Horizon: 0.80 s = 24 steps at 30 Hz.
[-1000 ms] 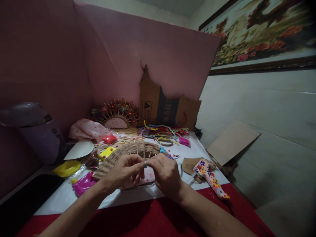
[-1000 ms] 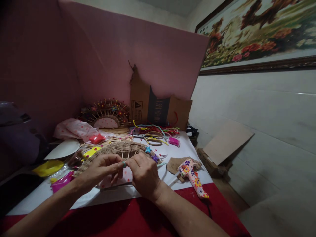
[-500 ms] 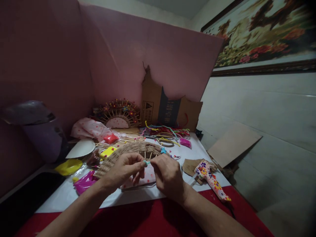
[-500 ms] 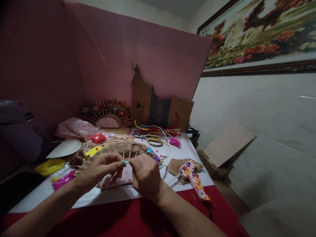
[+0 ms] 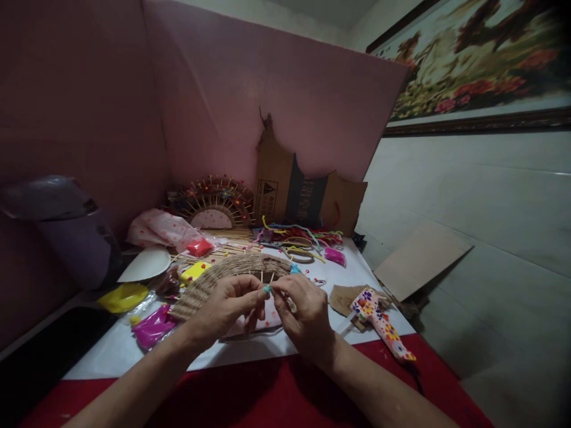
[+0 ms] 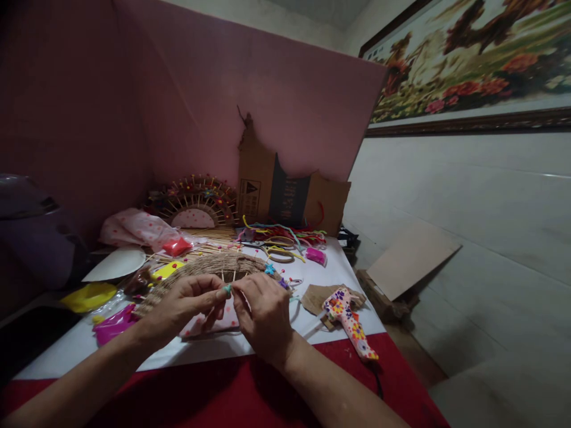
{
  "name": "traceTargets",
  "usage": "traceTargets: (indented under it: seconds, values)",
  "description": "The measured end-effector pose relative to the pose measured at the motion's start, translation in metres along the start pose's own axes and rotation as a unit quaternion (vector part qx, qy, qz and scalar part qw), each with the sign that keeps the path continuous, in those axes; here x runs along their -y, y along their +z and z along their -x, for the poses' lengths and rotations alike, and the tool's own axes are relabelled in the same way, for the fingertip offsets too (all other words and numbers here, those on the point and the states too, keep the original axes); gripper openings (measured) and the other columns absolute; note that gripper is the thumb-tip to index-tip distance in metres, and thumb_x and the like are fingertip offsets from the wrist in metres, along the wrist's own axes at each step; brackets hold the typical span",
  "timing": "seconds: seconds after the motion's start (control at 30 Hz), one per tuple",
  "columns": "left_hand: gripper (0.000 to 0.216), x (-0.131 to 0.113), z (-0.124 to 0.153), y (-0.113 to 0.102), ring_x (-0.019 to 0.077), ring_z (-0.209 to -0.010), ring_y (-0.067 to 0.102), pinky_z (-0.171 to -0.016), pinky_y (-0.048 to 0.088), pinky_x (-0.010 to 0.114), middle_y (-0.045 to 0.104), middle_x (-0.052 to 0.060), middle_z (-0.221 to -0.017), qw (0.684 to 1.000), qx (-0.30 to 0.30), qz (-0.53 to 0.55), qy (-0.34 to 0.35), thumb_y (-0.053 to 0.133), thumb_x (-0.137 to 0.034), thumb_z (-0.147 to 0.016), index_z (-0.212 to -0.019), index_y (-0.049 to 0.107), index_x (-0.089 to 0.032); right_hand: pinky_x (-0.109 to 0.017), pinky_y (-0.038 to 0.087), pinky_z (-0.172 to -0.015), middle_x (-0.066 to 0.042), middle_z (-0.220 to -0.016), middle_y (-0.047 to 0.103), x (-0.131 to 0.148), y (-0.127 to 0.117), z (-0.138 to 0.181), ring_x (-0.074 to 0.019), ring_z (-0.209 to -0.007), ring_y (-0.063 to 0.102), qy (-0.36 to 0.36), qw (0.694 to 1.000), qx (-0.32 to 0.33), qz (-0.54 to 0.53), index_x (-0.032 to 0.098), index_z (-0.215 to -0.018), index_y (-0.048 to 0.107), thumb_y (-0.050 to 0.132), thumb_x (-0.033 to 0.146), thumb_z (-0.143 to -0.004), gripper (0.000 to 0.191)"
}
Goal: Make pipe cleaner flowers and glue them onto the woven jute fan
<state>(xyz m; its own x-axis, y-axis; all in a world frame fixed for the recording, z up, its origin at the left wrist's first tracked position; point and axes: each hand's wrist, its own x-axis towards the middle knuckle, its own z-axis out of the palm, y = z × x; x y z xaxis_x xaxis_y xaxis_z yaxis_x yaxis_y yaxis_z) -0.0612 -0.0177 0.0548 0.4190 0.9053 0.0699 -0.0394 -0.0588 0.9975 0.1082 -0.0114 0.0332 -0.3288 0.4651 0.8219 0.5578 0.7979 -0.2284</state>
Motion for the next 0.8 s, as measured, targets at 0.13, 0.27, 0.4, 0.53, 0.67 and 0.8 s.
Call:
traceTargets:
  seconds: [0.13, 0.27, 0.4, 0.53, 0.67, 0.8]
  values:
    - [0.021, 0.000, 0.001, -0.002, 0.0076, -0.044, 0.051, -0.041, 0.038, 0.018, 0.057, -0.002, -0.058, 1.000, -0.015, 0.010, 0.026, 0.058, -0.033, -0.079, -0.070, 0.054, -0.014, -0.033, 0.040, -0.072, -0.005, -0.083, 0.061, 0.003, -0.003, -0.002, -0.0174, -0.079, 0.053, 0.015, 0.999, -0.032, 0.025, 0.017, -0.085, 0.057, 0.051, 0.014, -0.083, 0.007]
    - [0.022, -0.003, 0.002, -0.001, 0.0071, -0.044, 0.051, -0.043, 0.039, 0.019, 0.056, -0.002, -0.059, 0.998, -0.031, 0.014, 0.045, 0.056, -0.033, -0.081, -0.071, 0.054, -0.014, -0.034, 0.039, -0.070, -0.006, -0.079, 0.058, 0.004, -0.004, -0.004, -0.0183, -0.077, 0.051, 0.025, 0.998, -0.039, 0.045, 0.018, -0.082, 0.058, 0.053, 0.015, -0.082, 0.006]
    - [0.022, -0.005, 0.002, 0.003, 0.0076, -0.046, 0.051, -0.046, 0.041, 0.020, 0.057, -0.002, -0.060, 0.997, -0.036, 0.013, 0.062, 0.056, -0.034, -0.081, -0.073, 0.055, -0.014, -0.028, 0.040, -0.061, -0.004, -0.072, 0.055, 0.010, -0.005, -0.005, -0.0152, -0.068, 0.050, 0.041, 0.998, -0.019, -0.033, 0.017, -0.081, 0.058, 0.050, 0.012, -0.082, 0.009]
    - [0.022, -0.007, 0.003, 0.006, 0.0076, -0.046, 0.050, -0.046, 0.041, 0.021, 0.056, -0.002, -0.059, 0.996, -0.051, 0.009, 0.076, 0.057, -0.034, -0.081, -0.073, 0.056, -0.013, -0.026, 0.039, -0.057, -0.004, -0.072, 0.054, 0.018, -0.005, -0.005, -0.0140, -0.066, 0.050, 0.060, 0.994, -0.026, -0.087, 0.016, -0.085, 0.059, 0.050, 0.010, -0.082, 0.012]
    - [0.023, -0.007, 0.004, 0.007, 0.0082, -0.046, 0.051, -0.046, 0.042, 0.022, 0.058, 0.000, -0.060, 0.996, -0.053, 0.005, 0.074, 0.058, -0.034, -0.080, -0.071, 0.057, -0.012, -0.026, 0.041, -0.057, -0.005, -0.073, 0.056, 0.020, -0.003, -0.002, -0.0137, -0.065, 0.051, 0.045, 0.995, -0.021, -0.087, 0.016, -0.091, 0.059, 0.049, 0.008, -0.082, 0.016]
    - [0.024, -0.005, 0.003, 0.005, 0.0086, -0.045, 0.052, -0.045, 0.042, 0.021, 0.059, 0.000, -0.059, 0.997, -0.041, 0.031, 0.055, 0.058, -0.034, -0.080, -0.071, 0.058, -0.012, -0.026, 0.043, -0.061, -0.005, -0.077, 0.059, 0.017, 0.001, 0.001, -0.0143, -0.069, 0.054, 0.033, 0.995, -0.023, -0.091, 0.018, -0.094, 0.058, 0.046, 0.006, -0.083, 0.020]
